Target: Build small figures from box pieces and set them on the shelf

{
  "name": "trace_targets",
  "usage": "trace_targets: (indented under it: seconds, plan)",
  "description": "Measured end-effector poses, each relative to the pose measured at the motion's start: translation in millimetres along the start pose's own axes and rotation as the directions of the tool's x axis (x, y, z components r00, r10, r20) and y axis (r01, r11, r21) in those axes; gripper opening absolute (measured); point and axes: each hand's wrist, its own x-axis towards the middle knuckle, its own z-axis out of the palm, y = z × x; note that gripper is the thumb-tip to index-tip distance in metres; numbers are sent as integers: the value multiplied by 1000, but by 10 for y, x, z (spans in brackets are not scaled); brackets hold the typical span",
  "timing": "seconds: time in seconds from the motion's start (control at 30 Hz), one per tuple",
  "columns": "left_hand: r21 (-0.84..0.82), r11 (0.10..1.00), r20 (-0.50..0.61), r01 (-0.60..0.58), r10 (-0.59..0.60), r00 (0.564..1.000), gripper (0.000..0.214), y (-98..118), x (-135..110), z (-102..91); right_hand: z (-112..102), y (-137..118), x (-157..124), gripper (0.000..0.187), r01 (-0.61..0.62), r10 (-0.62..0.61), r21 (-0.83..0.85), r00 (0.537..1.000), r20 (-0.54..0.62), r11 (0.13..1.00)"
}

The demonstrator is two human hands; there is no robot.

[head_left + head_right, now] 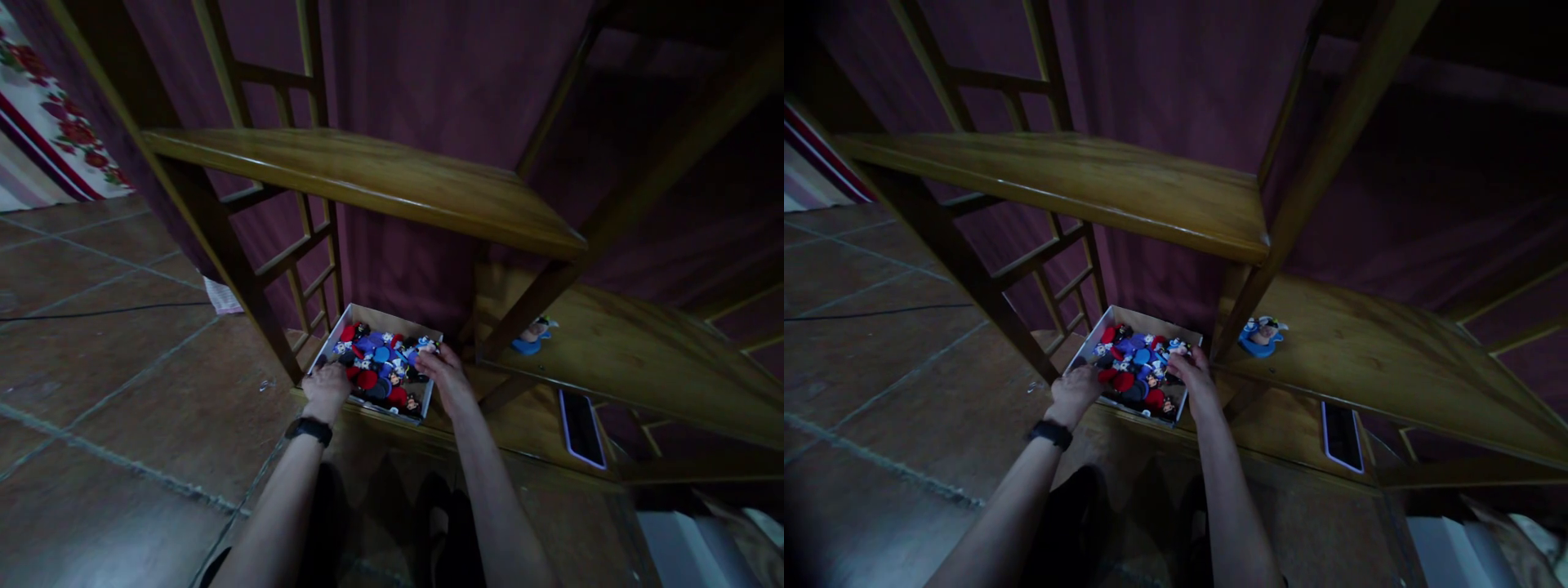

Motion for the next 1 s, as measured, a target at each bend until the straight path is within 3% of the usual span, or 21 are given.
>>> trace_targets:
  seconds: [0.23,0.33,0.4,0.47,0.53,0.6,0.67,0.8,1.0]
  plan:
    - [-93,995,-127,28,-40,991,22,-16,9,-23,-46,-39,-29,31,8,-8,-2,1000,-15,1000]
    - [-302,953,-162,4,-56,985,23,-1,29,-86,-49,-44,-49,30,17,-17,0,1000,2,1000]
    - [-624,781,-29,-28,13,999,21,62,31,-106,-41,-34,-57,29,19,-19,14,1000,15,1000]
    - [-898,436,137,60,148,979,17,157,16,-95,-25,-12,-59,29,4,-5,41,1000,24,999]
    - [-970,129,231,204,253,939,12,254,-14,-69,-2,20,-55,30,-25,23,76,999,26,997]
    - [-954,-35,273,298,307,912,7,329,-47,-48,27,55,-49,30,-57,54,103,998,31,993]
    - [-934,-99,295,344,329,897,6,377,-78,-45,61,87,-46,29,-84,80,124,996,41,989]
    - [-911,-115,326,395,381,865,1,428,-138,-61,133,124,-55,24,-126,116,188,991,67,974]
    - [-923,-184,250,339,384,889,3,491,-208,6,172,134,-84,20,-142,130,243,989,63,960]
